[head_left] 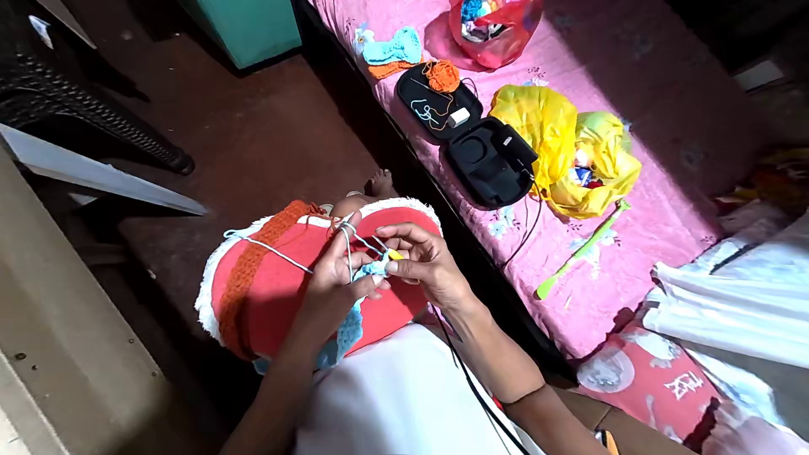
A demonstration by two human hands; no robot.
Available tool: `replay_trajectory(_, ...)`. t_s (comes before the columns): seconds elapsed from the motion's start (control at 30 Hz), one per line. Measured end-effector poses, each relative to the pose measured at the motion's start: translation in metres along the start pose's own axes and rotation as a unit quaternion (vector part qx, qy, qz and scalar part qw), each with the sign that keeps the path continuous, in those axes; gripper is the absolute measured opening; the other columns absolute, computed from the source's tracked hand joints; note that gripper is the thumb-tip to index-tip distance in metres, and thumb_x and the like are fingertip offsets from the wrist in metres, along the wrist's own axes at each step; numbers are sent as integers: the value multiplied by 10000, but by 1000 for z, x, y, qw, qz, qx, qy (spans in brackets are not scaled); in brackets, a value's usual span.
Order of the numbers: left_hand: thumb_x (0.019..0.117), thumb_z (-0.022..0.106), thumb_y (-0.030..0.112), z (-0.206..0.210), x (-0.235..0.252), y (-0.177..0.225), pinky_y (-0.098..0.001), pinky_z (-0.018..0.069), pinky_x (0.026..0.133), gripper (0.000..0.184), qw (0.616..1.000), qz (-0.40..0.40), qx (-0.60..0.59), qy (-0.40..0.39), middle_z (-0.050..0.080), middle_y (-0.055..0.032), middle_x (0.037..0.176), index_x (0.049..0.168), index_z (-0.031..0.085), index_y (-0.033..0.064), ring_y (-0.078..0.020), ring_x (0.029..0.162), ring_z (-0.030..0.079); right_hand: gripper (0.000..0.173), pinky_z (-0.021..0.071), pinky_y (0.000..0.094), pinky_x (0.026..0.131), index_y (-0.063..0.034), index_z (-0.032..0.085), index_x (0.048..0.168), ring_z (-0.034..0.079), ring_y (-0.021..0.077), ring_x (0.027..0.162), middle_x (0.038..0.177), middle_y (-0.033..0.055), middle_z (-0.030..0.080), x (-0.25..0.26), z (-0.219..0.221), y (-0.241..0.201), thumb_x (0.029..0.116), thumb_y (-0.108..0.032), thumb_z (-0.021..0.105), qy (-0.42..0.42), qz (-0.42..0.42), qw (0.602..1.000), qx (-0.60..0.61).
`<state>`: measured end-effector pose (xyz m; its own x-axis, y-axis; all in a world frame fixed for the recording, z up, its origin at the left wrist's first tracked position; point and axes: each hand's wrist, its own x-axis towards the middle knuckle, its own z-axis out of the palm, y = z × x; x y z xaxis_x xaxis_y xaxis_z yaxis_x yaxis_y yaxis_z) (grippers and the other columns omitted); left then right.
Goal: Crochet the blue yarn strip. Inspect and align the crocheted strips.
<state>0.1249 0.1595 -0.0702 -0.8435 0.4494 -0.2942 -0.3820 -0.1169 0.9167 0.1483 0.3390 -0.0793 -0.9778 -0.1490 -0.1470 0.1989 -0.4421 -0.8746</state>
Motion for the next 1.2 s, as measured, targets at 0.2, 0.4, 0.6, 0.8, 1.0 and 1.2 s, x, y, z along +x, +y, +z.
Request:
replay_trajectory(0.2, 834, 708, 12, 2, -3, -13, -234, 597, 818, 883, 990, 107, 66, 70, 739, -22, 1010, 1595, 263, 46, -93, 885, 718, 292, 479, 147, 589, -1, 693, 1121, 577, 0, 655, 913, 44, 707, 3, 15, 11, 862, 106, 611, 87, -56, 994, -31)
replay_trajectory(0.4, 841, 670, -90, 5, 6, -22, -187, 573, 709, 773, 961, 211, 81, 158, 736, 14, 909, 1545, 363, 1, -49, 753, 683, 311, 415, 150, 526, 3, 697, 1168, 501, 2, 592, 941, 82, 698, 5, 19, 25, 887, 101, 609, 124, -77, 989, 1)
replay_trajectory(0.6, 842, 600, -123, 5, 11, -28, -188, 559, 726, 764, 963, 221, 62, 143, 729, 7, 947, 1554, 364, 21, -50, 781, 671, 330, 404, 147, 513, -15, 720, 1181, 500, -6, 577, 925, 87, 711, 6, 13, 29, 883, 89, 623, 120, -59, 990, 37)
replay_trajectory(0.8, 910, 585, 33, 5, 9, -32, -160, 513, 663, 719, 918, 244, 250, 184, 741, 7, 979, 1575, 313, 27, 13, 726, 622, 252, 550, 236, 725, -60, 769, 1168, 628, 69, 811, 944, 41, 682, 4, -9, 25, 961, -47, 624, 81, -206, 898, -381)
replay_trajectory(1.0, 971, 580, 71, 13, 9, -45, -264, 567, 756, 357, 793, 387, 414, 226, 749, -153, 899, 1322, 598, 7, -176, 816, 718, 284, 508, 310, 516, -118, 795, 1116, 618, 166, 630, 838, 88, 655, 6, -1, 23, 892, -65, 629, 119, -280, 723, -620)
replay_trajectory(1.2, 892, 602, -24, 6, 4, -29, -206, 580, 804, 767, 952, 241, 122, 144, 727, 23, 967, 1578, 257, 0, -28, 855, 687, 358, 446, 155, 585, -37, 659, 1319, 529, -7, 661, 952, 22, 681, 13, -3, 7, 980, -7, 546, 11, -31, 996, -80)
